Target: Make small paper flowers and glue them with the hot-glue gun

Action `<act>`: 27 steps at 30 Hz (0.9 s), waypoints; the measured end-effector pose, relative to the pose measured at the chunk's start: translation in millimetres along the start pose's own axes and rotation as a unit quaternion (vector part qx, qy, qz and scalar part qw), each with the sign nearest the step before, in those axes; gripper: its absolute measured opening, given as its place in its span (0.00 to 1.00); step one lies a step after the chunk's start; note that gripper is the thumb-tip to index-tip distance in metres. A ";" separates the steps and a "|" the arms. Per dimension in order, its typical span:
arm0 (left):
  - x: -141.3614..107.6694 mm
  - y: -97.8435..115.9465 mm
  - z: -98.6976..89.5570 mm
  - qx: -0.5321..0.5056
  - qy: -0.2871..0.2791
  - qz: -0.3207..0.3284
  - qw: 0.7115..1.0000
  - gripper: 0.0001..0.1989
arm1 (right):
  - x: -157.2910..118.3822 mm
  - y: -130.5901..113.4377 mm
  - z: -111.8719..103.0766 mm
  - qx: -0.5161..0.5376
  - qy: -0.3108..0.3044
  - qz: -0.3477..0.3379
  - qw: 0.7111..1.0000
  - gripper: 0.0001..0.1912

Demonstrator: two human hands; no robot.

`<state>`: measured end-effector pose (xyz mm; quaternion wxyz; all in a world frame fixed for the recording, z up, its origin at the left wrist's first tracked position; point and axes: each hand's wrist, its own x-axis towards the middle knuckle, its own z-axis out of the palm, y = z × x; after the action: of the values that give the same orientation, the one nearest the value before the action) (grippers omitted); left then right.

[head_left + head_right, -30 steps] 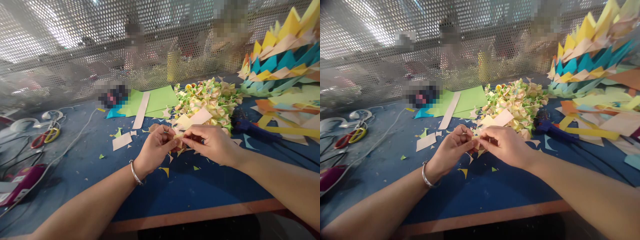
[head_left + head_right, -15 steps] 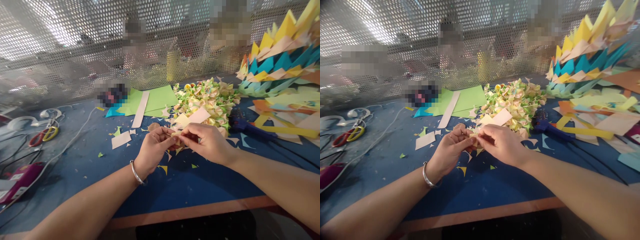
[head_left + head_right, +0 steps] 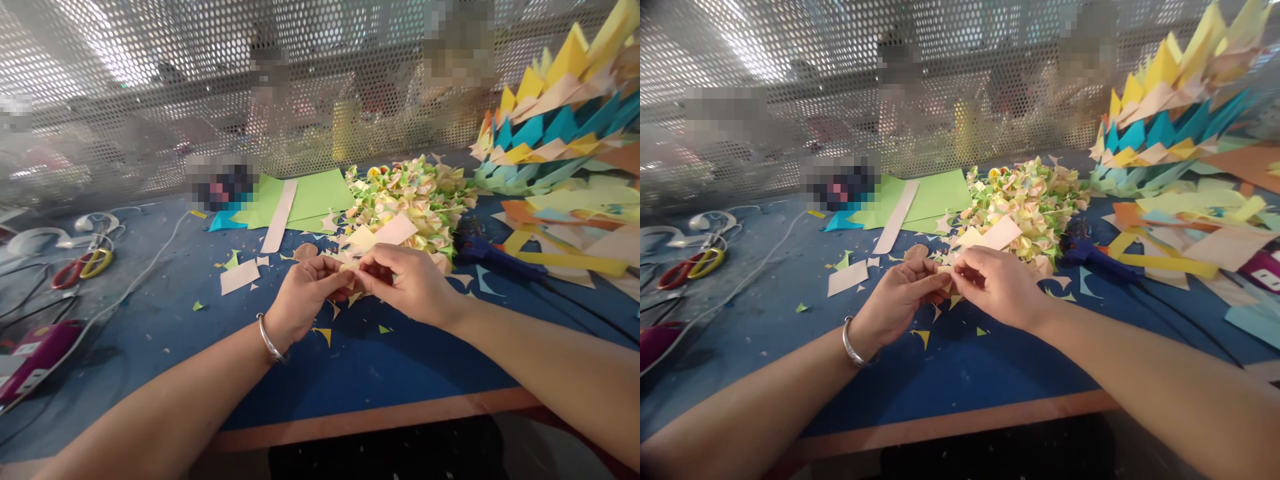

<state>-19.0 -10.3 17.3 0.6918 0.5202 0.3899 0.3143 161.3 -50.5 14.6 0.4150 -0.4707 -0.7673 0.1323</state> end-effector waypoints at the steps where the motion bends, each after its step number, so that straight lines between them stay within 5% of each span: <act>1: 0.0 0.1 -0.4 -0.005 0.002 -0.008 1.000 0.11 | 0.0 0.5 0.0 -0.002 0.004 -0.004 1.000 0.08; 15: 4.2 -0.7 -4.8 0.045 -0.001 0.029 0.999 0.09 | 1.5 2.3 -4.6 0.009 0.004 -0.002 1.000 0.07; 27: 4.2 -1.6 -10.2 0.169 -0.022 0.205 0.964 0.08 | 1.9 2.3 -9.2 0.127 -0.007 0.093 0.987 0.10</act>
<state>-25.7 -2.4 13.3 0.5229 0.7050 0.3073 0.3676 169.3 -49.4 19.9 0.4521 -0.4824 -0.7000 0.2701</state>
